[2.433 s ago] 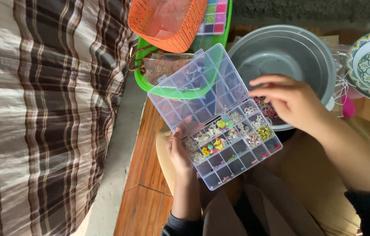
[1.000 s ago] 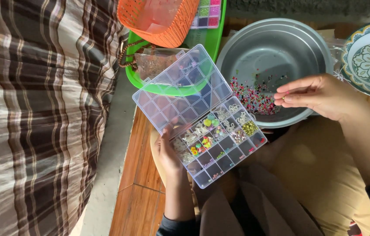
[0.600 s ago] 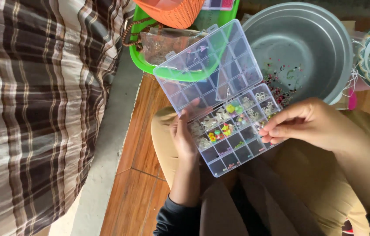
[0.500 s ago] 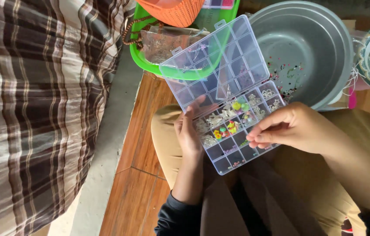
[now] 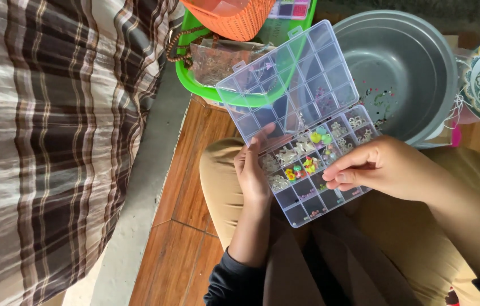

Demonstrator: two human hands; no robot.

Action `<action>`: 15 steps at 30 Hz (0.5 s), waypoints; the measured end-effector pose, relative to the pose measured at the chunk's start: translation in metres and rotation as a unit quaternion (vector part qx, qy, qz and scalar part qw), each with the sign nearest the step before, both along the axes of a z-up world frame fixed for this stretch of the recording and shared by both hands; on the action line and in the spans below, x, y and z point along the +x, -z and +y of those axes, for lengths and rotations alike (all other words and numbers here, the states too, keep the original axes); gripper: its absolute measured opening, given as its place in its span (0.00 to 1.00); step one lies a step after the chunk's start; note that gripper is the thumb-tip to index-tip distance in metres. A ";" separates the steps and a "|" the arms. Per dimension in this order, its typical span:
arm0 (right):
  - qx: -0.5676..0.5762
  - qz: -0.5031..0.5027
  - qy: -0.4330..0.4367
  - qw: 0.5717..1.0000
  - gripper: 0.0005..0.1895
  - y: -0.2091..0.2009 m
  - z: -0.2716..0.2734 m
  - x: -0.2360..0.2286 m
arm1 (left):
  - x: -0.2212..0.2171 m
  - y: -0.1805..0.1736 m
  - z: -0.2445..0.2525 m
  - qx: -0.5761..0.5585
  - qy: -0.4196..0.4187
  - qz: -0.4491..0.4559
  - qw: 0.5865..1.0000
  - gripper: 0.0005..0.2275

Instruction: Organizing small beads into a multi-compartment plastic container.

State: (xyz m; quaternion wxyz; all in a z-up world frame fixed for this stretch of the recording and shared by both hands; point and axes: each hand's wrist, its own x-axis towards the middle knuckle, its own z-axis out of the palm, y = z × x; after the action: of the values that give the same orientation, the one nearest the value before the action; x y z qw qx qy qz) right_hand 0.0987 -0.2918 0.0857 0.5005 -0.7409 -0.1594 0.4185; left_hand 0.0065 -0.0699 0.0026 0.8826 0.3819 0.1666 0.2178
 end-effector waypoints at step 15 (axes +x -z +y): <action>0.209 0.163 0.009 0.964 0.14 0.033 -0.051 -0.002 | -0.006 -0.007 -0.003 0.047 0.011 -0.012 0.999 0.16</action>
State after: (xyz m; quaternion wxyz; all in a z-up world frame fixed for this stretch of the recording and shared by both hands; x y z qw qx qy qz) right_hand 0.0964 -0.3427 0.0528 0.6671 -0.5431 -0.1523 0.4866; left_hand 0.0003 -0.0729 0.0099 0.8679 0.4223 0.1411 0.2203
